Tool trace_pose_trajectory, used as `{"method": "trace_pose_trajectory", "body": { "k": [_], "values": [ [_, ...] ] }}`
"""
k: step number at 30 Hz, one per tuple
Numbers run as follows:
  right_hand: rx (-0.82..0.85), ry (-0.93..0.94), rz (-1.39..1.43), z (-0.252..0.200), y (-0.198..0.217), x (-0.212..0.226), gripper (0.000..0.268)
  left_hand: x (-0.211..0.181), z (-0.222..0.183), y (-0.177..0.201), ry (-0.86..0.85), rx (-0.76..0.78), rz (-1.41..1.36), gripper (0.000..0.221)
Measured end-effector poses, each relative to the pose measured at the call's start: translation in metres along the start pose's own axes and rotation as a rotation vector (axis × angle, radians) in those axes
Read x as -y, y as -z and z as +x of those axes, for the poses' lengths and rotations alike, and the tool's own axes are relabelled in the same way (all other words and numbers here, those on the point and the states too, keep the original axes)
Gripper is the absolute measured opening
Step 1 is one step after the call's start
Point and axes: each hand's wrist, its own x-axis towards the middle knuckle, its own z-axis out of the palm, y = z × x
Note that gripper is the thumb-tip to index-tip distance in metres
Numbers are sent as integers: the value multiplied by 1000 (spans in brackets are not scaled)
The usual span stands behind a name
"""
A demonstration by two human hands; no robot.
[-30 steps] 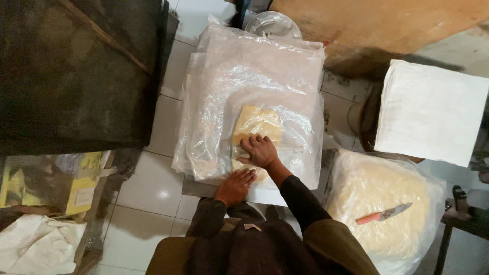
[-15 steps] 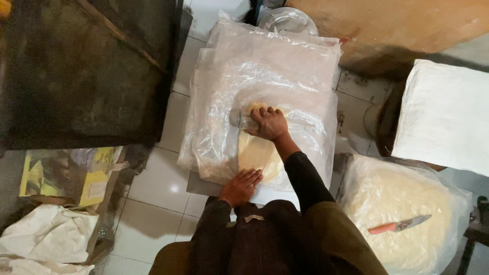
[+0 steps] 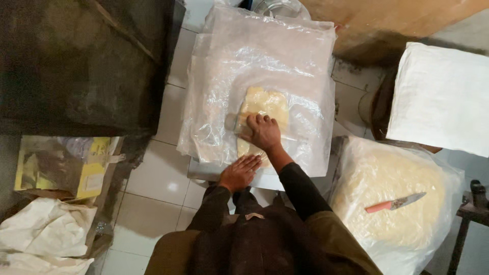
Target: The person flattens a piece of dough by hand on a plastic sheet and then uses a glass container to roll and press the dough further until it is thinner and more spread out.
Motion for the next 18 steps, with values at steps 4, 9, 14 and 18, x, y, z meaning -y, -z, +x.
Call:
{"method": "trace_pose_trajectory", "body": {
  "k": [4,9,14,18],
  "values": [
    [3,14,22,-38,3,25,77,2,-22,19,22,-48,-38,47],
    [27,-25,80,-74,5,47,70,14,-58,9,31,-90,-24,39],
    [83,10,84,-97,21,54,72,28,-67,-15,275,-195,-197,30],
    [82,31,71,-105,24,52,70,39,-67,-1,348,-207,-244,21]
  ]
}}
